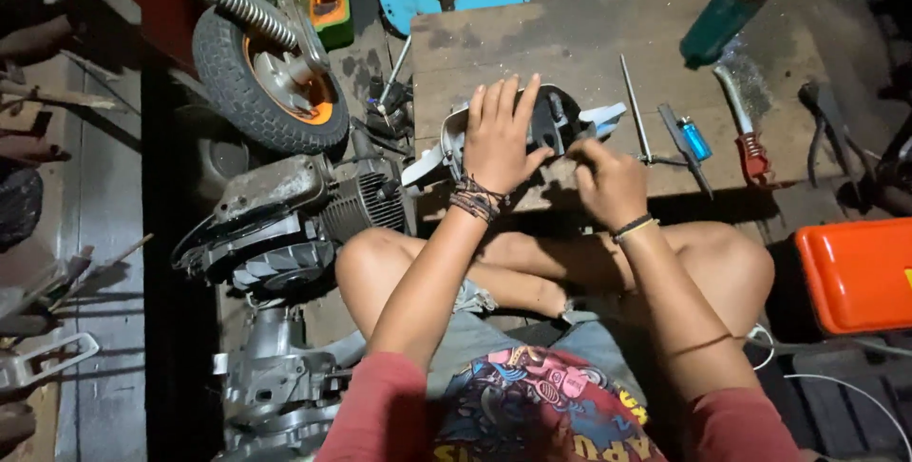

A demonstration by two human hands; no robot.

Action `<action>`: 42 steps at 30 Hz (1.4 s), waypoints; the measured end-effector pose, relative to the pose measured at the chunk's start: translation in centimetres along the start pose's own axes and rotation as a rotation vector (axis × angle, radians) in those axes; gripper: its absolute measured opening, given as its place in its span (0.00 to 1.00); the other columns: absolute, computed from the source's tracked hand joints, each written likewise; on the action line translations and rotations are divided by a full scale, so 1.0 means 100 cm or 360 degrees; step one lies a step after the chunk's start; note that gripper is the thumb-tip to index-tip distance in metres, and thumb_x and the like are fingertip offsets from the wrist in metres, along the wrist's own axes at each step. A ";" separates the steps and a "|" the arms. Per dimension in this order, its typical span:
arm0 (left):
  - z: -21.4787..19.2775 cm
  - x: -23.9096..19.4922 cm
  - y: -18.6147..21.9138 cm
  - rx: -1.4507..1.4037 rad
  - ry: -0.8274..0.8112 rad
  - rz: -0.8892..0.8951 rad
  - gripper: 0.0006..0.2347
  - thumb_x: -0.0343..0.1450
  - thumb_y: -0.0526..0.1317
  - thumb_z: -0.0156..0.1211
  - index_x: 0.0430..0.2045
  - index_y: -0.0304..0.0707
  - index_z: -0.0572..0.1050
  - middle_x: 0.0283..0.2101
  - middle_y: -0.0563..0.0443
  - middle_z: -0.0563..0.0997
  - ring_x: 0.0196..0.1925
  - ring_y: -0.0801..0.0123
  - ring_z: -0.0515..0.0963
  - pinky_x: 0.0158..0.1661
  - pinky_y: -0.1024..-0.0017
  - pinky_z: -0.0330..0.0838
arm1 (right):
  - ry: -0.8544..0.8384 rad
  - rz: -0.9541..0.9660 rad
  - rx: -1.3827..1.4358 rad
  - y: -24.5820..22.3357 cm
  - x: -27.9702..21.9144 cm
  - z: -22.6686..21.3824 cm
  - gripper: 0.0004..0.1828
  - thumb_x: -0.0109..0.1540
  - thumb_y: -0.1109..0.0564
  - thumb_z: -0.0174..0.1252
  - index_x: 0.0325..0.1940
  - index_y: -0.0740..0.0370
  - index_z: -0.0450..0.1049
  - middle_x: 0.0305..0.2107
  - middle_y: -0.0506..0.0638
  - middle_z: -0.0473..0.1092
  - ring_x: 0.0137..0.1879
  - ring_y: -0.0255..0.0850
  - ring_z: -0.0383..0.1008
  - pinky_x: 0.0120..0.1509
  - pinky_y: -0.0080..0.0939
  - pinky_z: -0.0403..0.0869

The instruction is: The person uses a screwdriver to adjust or assemble motorcycle engine components on a wooden floor.

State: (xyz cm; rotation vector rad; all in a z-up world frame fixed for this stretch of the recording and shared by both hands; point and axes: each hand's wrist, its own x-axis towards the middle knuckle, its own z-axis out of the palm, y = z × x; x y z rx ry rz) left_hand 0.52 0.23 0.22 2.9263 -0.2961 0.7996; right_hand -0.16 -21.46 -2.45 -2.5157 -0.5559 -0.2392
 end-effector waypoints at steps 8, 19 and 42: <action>-0.001 -0.001 0.000 -0.0011 -0.0017 0.0014 0.50 0.54 0.60 0.82 0.69 0.42 0.59 0.63 0.41 0.69 0.68 0.54 0.65 0.72 0.53 0.40 | -0.0041 -0.0050 0.0076 0.002 0.001 0.003 0.17 0.59 0.60 0.59 0.50 0.42 0.77 0.34 0.52 0.80 0.43 0.59 0.80 0.51 0.58 0.77; 0.004 0.003 -0.003 -0.0009 0.0025 0.0013 0.50 0.53 0.61 0.80 0.69 0.42 0.60 0.63 0.41 0.68 0.68 0.54 0.64 0.72 0.53 0.41 | -0.0089 -0.0040 0.0036 0.008 0.010 0.009 0.20 0.59 0.61 0.59 0.54 0.43 0.76 0.37 0.55 0.80 0.45 0.60 0.80 0.53 0.58 0.77; -0.002 0.000 0.001 -0.0072 -0.0017 -0.0029 0.49 0.53 0.58 0.80 0.69 0.42 0.61 0.63 0.39 0.69 0.68 0.52 0.65 0.72 0.52 0.42 | -0.0138 -0.0046 -0.0052 0.000 0.016 -0.010 0.16 0.61 0.58 0.56 0.51 0.41 0.77 0.35 0.48 0.79 0.45 0.55 0.80 0.50 0.54 0.78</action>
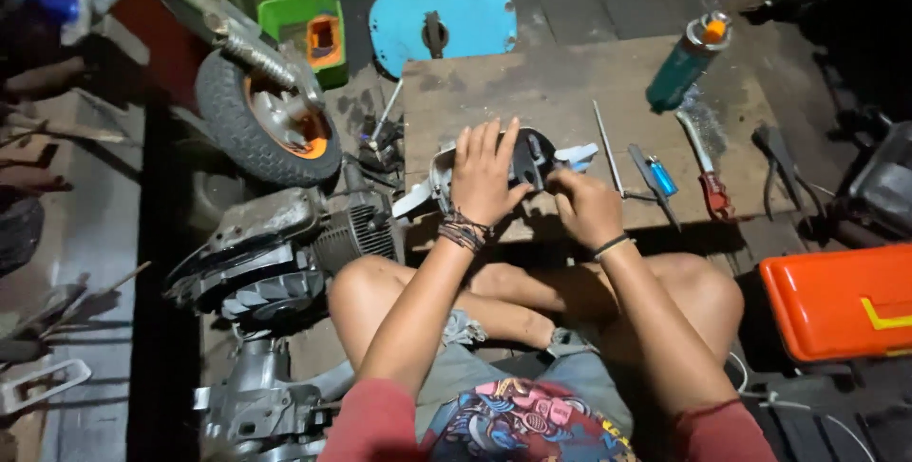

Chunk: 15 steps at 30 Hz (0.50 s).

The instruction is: The person uses a screwdriver to adjust or assemble motorcycle engine components on a wooden floor.

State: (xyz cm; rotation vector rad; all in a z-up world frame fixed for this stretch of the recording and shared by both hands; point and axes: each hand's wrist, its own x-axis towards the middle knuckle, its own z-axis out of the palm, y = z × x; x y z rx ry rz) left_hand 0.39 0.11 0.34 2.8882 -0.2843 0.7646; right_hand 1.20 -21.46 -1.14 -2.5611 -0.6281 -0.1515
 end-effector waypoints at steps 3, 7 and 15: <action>0.000 0.000 0.000 0.0016 -0.0011 0.0005 0.49 0.53 0.59 0.79 0.69 0.41 0.60 0.63 0.39 0.69 0.68 0.53 0.65 0.72 0.52 0.41 | -0.0078 -0.0024 0.0010 0.003 -0.004 0.022 0.16 0.60 0.57 0.58 0.51 0.42 0.76 0.34 0.52 0.79 0.45 0.56 0.80 0.52 0.55 0.78; -0.005 0.003 -0.001 0.0031 -0.0012 0.0015 0.48 0.54 0.58 0.78 0.69 0.41 0.61 0.63 0.39 0.69 0.67 0.53 0.65 0.72 0.53 0.41 | -0.0123 -0.0030 0.0025 0.004 0.000 0.011 0.18 0.58 0.57 0.59 0.51 0.41 0.76 0.34 0.53 0.80 0.45 0.57 0.80 0.53 0.58 0.78; -0.002 0.007 -0.007 -0.0035 -0.0016 -0.0008 0.49 0.51 0.59 0.78 0.68 0.41 0.62 0.62 0.39 0.70 0.67 0.53 0.66 0.72 0.52 0.44 | -0.0213 0.0150 0.0172 -0.001 0.005 0.010 0.19 0.60 0.57 0.56 0.51 0.37 0.77 0.37 0.53 0.81 0.47 0.59 0.80 0.53 0.58 0.77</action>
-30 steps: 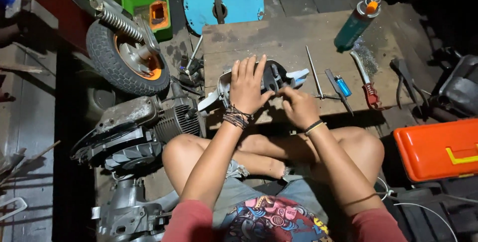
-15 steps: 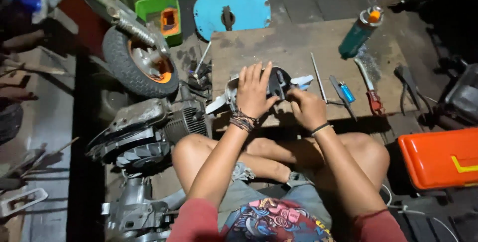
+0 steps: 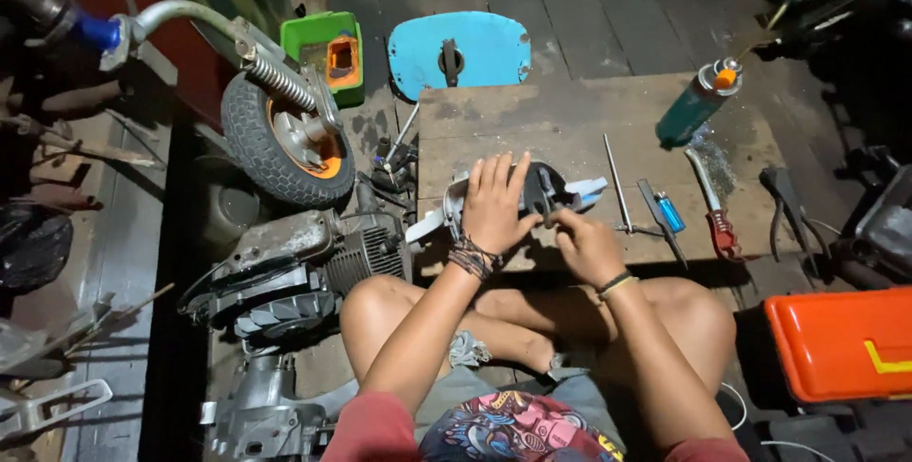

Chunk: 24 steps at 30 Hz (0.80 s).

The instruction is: The person uses a screwdriver to adjust or assemble motorcycle engine components on a wooden floor.

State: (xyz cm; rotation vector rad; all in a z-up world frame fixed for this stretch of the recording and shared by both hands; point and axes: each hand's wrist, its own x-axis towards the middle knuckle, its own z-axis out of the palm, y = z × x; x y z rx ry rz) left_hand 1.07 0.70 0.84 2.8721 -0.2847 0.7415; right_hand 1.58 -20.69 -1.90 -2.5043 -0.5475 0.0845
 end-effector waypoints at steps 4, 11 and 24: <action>-0.003 0.000 0.001 -0.0015 -0.0014 0.0008 0.49 0.51 0.59 0.79 0.68 0.40 0.62 0.62 0.39 0.70 0.66 0.52 0.66 0.71 0.52 0.44 | 0.0204 -0.0009 -0.0031 0.006 -0.001 0.003 0.17 0.59 0.59 0.59 0.50 0.40 0.78 0.35 0.50 0.80 0.45 0.57 0.81 0.51 0.54 0.78; -0.001 0.003 0.002 -0.0030 0.0045 -0.0015 0.49 0.49 0.57 0.79 0.66 0.40 0.64 0.62 0.39 0.70 0.66 0.52 0.67 0.71 0.52 0.45 | 0.0082 -0.0002 0.0066 0.000 0.004 -0.011 0.19 0.59 0.59 0.57 0.50 0.38 0.78 0.36 0.52 0.81 0.46 0.58 0.80 0.52 0.57 0.77; -0.001 0.002 0.004 -0.0034 0.0098 -0.0013 0.49 0.48 0.55 0.81 0.66 0.39 0.65 0.62 0.37 0.70 0.66 0.50 0.68 0.71 0.52 0.47 | 0.0051 0.0010 -0.0022 0.004 -0.004 0.009 0.18 0.58 0.57 0.58 0.49 0.37 0.79 0.36 0.50 0.82 0.47 0.55 0.81 0.55 0.55 0.78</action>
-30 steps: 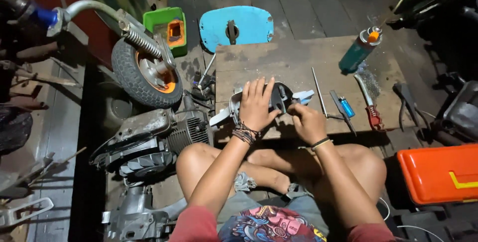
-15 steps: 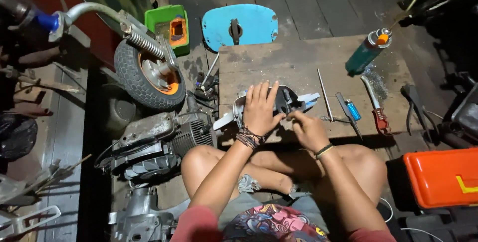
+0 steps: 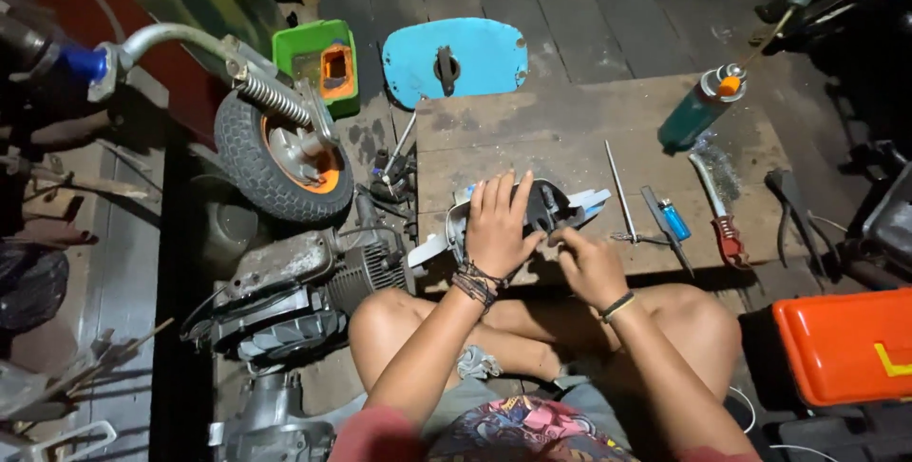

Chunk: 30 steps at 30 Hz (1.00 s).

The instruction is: The person uses a screwdriver to adjust or assemble motorcycle engine components on a wooden floor.

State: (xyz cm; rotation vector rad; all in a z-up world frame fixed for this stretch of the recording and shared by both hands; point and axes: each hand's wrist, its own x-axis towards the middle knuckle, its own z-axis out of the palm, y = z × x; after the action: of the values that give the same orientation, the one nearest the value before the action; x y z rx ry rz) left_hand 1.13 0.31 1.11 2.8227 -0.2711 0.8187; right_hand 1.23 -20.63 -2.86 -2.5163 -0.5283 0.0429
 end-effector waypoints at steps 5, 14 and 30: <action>-0.001 -0.002 0.000 -0.0007 -0.0037 -0.0009 0.49 0.49 0.55 0.80 0.67 0.40 0.64 0.62 0.38 0.71 0.66 0.52 0.68 0.70 0.52 0.48 | 0.0043 0.0045 0.0227 -0.007 0.000 -0.021 0.18 0.59 0.63 0.56 0.48 0.45 0.80 0.36 0.54 0.81 0.49 0.59 0.80 0.54 0.56 0.77; -0.001 0.001 -0.001 -0.0012 -0.0029 0.0002 0.49 0.48 0.55 0.80 0.67 0.39 0.64 0.62 0.38 0.70 0.65 0.52 0.69 0.70 0.53 0.49 | 0.0103 0.0165 0.0352 -0.013 0.001 -0.016 0.18 0.60 0.64 0.55 0.47 0.43 0.80 0.36 0.52 0.81 0.50 0.56 0.80 0.55 0.54 0.77; -0.005 0.000 0.000 0.0012 -0.0042 0.0016 0.47 0.52 0.55 0.80 0.67 0.40 0.65 0.61 0.39 0.71 0.65 0.53 0.69 0.71 0.54 0.44 | 0.0181 0.0132 0.0526 -0.015 0.000 -0.025 0.17 0.60 0.69 0.52 0.44 0.52 0.80 0.37 0.58 0.80 0.51 0.59 0.79 0.58 0.55 0.75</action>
State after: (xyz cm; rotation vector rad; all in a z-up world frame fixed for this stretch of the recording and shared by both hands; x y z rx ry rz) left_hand 0.90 0.42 1.48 2.8433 -0.2872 0.7864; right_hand 1.07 -20.81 0.01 -2.2008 -0.3394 0.0165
